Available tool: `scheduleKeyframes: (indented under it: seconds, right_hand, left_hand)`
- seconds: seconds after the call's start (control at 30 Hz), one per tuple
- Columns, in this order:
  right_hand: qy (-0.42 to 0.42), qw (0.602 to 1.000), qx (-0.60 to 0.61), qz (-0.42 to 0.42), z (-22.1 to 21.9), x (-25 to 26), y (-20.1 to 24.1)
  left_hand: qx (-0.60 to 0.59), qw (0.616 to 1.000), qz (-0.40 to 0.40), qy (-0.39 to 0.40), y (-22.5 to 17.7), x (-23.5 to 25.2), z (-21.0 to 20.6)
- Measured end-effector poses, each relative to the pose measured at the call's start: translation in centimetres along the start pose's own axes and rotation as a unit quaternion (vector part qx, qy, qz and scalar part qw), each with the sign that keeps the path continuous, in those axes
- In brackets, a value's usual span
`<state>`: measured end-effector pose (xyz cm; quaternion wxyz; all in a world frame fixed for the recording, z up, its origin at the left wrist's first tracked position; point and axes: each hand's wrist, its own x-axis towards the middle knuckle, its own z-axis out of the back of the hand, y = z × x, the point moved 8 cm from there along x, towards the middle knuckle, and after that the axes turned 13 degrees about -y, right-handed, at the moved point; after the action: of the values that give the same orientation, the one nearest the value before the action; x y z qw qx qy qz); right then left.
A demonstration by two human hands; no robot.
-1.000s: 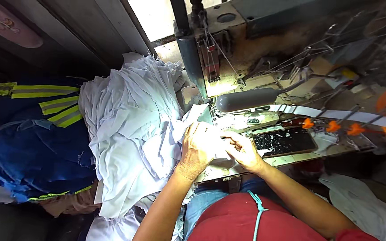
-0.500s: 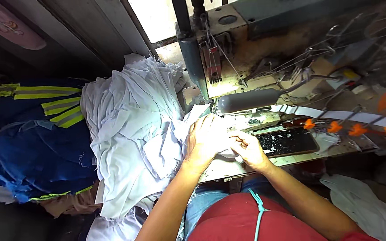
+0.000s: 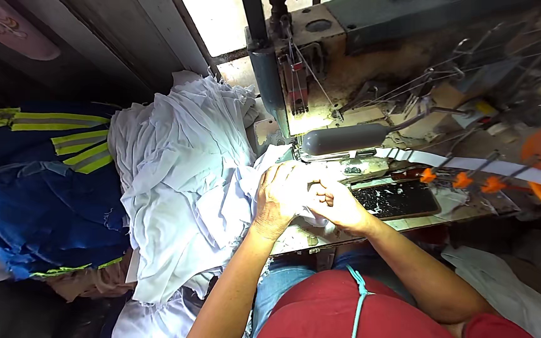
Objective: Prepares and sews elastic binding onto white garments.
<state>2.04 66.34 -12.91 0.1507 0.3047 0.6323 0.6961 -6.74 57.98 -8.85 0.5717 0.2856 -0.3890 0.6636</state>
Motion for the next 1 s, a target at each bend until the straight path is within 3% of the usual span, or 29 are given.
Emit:
scheduleKeyframes:
  seconds: [0.1, 0.23, 0.37, 0.43, 0.57, 0.67, 0.8, 1.0]
  right_hand:
    - [-0.001, 0.999, -0.032, -0.023, 0.3, 0.2, 0.3]
    - [0.013, 1.000, -0.004, 0.012, 0.4, 0.1, -0.1]
    - [0.019, 1.000, -0.021, -0.008, 0.5, 0.0, -0.4]
    - [-0.009, 0.999, -0.039, -0.007, 0.8, -0.3, -0.1]
    - [-0.142, 0.988, -0.052, 0.043, 1.7, -2.5, -0.9]
    - [-0.173, 0.984, -0.021, 0.045, 1.8, -3.9, -2.4]
    - [-0.230, 0.970, 0.014, 0.070, 3.1, -3.9, -2.4]
    - [-0.178, 0.980, 0.010, 0.085, 2.5, -2.7, -2.0]
  left_hand:
    - [0.020, 0.999, 0.003, 0.037, -0.1, 0.4, -0.4]
    - [0.075, 0.996, -0.025, 0.028, -0.7, 0.3, -0.8]
    - [0.103, 0.994, -0.023, 0.028, -0.9, 0.5, -1.1]
    - [0.104, 0.994, -0.026, 0.029, -1.0, 0.8, -1.3]
    - [0.066, 0.997, -0.012, 0.028, -0.8, 0.7, -0.9]
    - [0.060, 0.998, 0.006, 0.026, -0.8, 0.1, -1.2]
    - [0.075, 0.995, 0.027, 0.055, -0.8, 0.3, -1.8]
    - [0.002, 0.978, 0.122, 0.171, 1.9, 3.8, -1.1]
